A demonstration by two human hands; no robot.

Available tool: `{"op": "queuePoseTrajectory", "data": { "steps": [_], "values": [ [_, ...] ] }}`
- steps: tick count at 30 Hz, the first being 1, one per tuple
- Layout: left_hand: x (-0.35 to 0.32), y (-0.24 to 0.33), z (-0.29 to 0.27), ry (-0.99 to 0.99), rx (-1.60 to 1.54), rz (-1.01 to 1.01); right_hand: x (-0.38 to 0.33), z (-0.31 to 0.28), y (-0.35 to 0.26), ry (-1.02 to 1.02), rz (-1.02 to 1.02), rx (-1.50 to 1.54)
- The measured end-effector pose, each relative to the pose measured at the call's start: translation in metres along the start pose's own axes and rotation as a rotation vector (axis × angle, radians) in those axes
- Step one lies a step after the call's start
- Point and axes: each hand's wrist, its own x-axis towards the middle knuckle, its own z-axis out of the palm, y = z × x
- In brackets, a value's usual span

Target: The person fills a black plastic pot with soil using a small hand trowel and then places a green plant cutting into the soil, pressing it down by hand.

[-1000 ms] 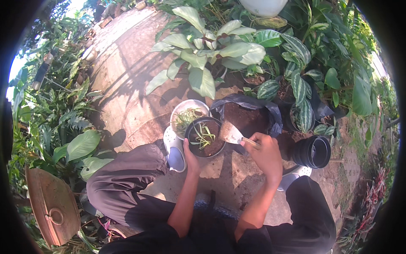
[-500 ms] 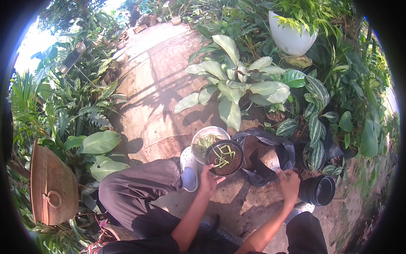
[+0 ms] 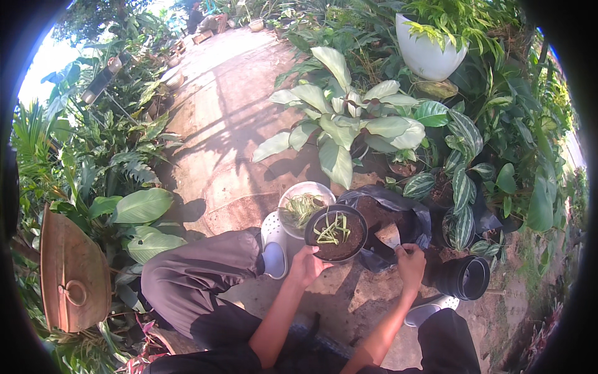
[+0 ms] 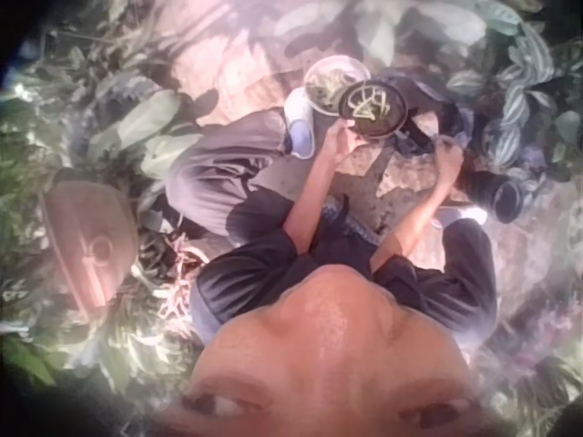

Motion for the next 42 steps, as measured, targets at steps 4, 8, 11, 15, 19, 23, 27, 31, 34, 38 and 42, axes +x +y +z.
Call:
{"op": "queuePoseTrajectory", "data": {
  "steps": [4,8,11,15,19,23,27,31,34,38,42],
  "values": [
    [-0.002,-0.006,0.008,-0.069,0.035,0.096,0.000,0.029,0.006,0.103,-0.019,-0.124],
    [0.003,-0.017,-0.001,0.017,0.004,0.203,0.000,0.054,0.005,0.178,0.017,-0.065],
    [-0.003,-0.009,0.036,0.095,-0.163,0.194,0.025,0.084,0.045,0.216,-0.185,-0.056],
    [-0.009,0.006,0.029,0.162,-0.167,0.219,0.026,0.096,0.052,0.069,0.015,0.167],
    [-0.009,0.008,0.020,0.100,-0.044,0.110,0.020,0.087,0.074,0.012,0.116,0.459],
    [0.000,0.002,0.002,0.089,0.081,0.146,0.015,0.067,0.062,-0.043,0.088,0.575],
    [0.000,-0.004,0.006,0.081,0.082,0.160,0.022,0.032,0.048,-0.077,-0.003,0.609],
    [0.005,-0.008,-0.012,0.105,0.135,0.259,0.010,-0.007,0.008,-0.172,-0.060,0.610],
    [0.006,-0.010,-0.010,0.155,0.129,0.285,0.000,-0.029,-0.014,-0.270,-0.103,0.620],
    [0.000,-0.005,0.003,0.187,0.149,0.260,-0.014,-0.042,-0.041,-0.363,-0.205,0.581],
    [-0.004,-0.003,0.013,0.262,0.200,0.238,-0.026,-0.047,-0.061,-0.432,-0.223,0.584]
  ]
}}
